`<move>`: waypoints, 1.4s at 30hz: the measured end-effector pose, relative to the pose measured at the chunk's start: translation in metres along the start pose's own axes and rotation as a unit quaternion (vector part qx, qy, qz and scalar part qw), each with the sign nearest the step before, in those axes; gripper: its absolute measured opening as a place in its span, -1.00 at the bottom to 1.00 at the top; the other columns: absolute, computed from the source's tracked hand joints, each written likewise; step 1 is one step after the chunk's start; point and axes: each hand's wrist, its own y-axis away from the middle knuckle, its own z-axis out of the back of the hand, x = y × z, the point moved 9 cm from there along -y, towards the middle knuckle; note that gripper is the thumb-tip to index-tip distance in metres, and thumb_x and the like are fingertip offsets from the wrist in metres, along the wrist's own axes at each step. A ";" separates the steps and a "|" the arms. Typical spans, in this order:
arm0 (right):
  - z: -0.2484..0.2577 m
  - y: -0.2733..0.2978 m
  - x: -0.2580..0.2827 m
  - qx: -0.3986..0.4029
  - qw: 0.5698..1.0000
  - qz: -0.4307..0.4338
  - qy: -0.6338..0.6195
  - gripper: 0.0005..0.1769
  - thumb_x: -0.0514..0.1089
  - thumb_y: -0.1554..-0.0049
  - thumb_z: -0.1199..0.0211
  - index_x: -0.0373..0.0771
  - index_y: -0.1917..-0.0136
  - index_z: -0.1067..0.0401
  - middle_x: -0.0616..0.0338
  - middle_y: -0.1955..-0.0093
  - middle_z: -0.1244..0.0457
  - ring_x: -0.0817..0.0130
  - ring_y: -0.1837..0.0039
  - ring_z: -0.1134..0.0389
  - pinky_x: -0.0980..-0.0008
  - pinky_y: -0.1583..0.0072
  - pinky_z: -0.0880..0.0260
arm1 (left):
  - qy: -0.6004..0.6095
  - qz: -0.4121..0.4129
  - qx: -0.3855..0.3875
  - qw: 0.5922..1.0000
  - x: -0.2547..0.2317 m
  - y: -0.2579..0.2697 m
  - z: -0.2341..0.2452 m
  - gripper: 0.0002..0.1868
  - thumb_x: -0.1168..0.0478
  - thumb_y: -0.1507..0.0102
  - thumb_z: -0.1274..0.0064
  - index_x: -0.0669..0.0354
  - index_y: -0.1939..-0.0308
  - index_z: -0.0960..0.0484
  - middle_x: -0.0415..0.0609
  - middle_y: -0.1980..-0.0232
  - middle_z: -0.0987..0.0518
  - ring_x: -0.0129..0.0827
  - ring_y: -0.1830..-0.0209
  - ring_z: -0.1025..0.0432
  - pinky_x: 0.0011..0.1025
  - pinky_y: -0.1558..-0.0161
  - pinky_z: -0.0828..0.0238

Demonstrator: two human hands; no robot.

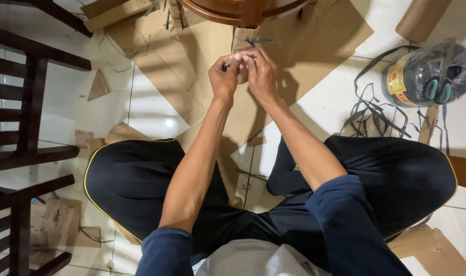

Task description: Wrapping a wooden chair leg with cardboard and securing it with wire ties

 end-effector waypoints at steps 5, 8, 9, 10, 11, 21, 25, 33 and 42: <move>0.000 0.003 -0.005 -0.021 0.996 -0.082 -0.016 -0.83 -0.43 -0.15 -0.22 -0.32 -0.03 -0.47 0.14 0.12 -0.42 0.40 0.21 -0.42 0.43 0.15 -0.43 | -0.028 -0.014 -0.028 0.999 0.007 -0.003 0.007 -0.82 0.26 -0.29 -0.15 0.37 0.24 -0.67 -0.06 0.43 -0.60 -0.50 0.48 -0.39 -0.57 0.37 -0.39; 0.002 0.002 -0.002 -0.013 0.997 -0.070 0.020 -0.83 -0.41 -0.14 -0.23 -0.32 -0.02 -0.46 0.15 0.10 -0.43 0.35 0.18 -0.43 0.39 0.09 -0.43 | -0.037 0.004 -0.008 0.999 -0.006 0.000 0.002 -0.76 0.19 -0.27 -0.16 0.37 0.20 -0.69 -0.04 0.37 -0.63 -0.48 0.42 -0.43 -0.56 0.31 -0.43; 0.002 0.001 0.002 -0.008 0.998 -0.047 0.052 -0.85 -0.37 -0.14 -0.25 -0.31 -0.02 -0.46 0.15 0.04 -0.45 0.30 0.14 -0.43 0.34 0.03 -0.43 | -0.061 0.029 0.001 0.998 -0.011 0.002 -0.001 -0.70 0.11 -0.25 -0.18 0.35 0.19 -0.71 -0.03 0.33 -0.64 -0.46 0.37 -0.47 -0.55 0.27 -0.47; 0.001 0.002 -0.001 -0.007 0.998 -0.046 0.052 -0.85 -0.37 -0.14 -0.25 -0.31 -0.02 -0.46 0.15 0.04 -0.45 0.30 0.14 -0.43 0.34 0.03 -0.43 | -0.060 0.029 0.000 0.998 -0.010 -0.003 0.000 -0.70 0.11 -0.25 -0.18 0.35 0.19 -0.71 -0.03 0.33 -0.64 -0.46 0.37 -0.47 -0.55 0.27 -0.47; 0.001 0.002 -0.002 -0.008 0.998 -0.037 0.056 -0.84 -0.40 -0.13 -0.25 -0.30 -0.01 -0.46 0.15 0.10 -0.43 0.35 0.21 -0.38 0.37 0.11 -0.39 | -0.042 0.056 0.012 0.997 -0.003 -0.006 -0.001 -0.73 0.13 -0.24 -0.20 0.33 0.22 -0.73 -0.03 0.35 -0.64 -0.46 0.37 -0.48 -0.55 0.27 -0.48; 0.004 0.007 0.010 -0.031 0.998 -0.050 0.028 -0.82 -0.44 -0.18 -0.11 -0.34 -0.06 -0.41 0.11 0.00 -0.45 0.28 0.09 -0.47 0.32 0.02 -0.46 | -0.149 -0.042 0.015 0.988 -0.023 -0.016 -0.003 -0.90 0.31 -0.18 -0.23 0.25 0.32 -0.82 -0.15 0.45 -0.69 -0.56 0.46 -0.48 -0.62 0.32 -0.46; 0.003 0.008 0.009 -0.034 0.997 -0.050 0.051 -0.86 -0.40 -0.19 -0.20 -0.33 -0.04 -0.42 0.14 0.09 -0.42 0.34 0.18 -0.41 0.33 0.10 -0.41 | -0.144 -0.028 -0.009 0.989 -0.023 -0.014 -0.001 -0.93 0.33 -0.13 -0.29 0.23 0.34 -0.83 -0.19 0.48 -0.63 -0.58 0.50 -0.40 -0.62 0.38 -0.40; 0.004 0.012 0.002 -0.064 0.994 -0.062 0.060 -0.86 -0.42 -0.15 -0.27 -0.34 0.02 -0.39 0.15 0.15 -0.42 0.42 0.25 -0.38 0.41 0.17 -0.40 | -0.225 -0.026 -0.019 0.974 -0.031 -0.013 -0.003 -0.90 0.27 -0.08 -0.24 0.22 0.47 -0.80 -0.15 0.51 -0.71 -0.52 0.54 -0.53 -0.57 0.35 -0.54; 0.005 0.013 -0.008 -0.079 0.992 -0.093 0.037 -0.89 -0.38 -0.16 -0.30 -0.30 0.03 -0.44 0.20 0.06 -0.41 0.47 0.25 -0.36 0.50 0.20 -0.46 | -0.012 0.160 0.033 0.986 0.016 -0.018 -0.010 -0.81 0.33 -0.23 -0.14 0.33 0.48 -0.71 -0.09 0.58 -0.52 -0.57 0.69 -0.23 -0.63 0.63 -0.10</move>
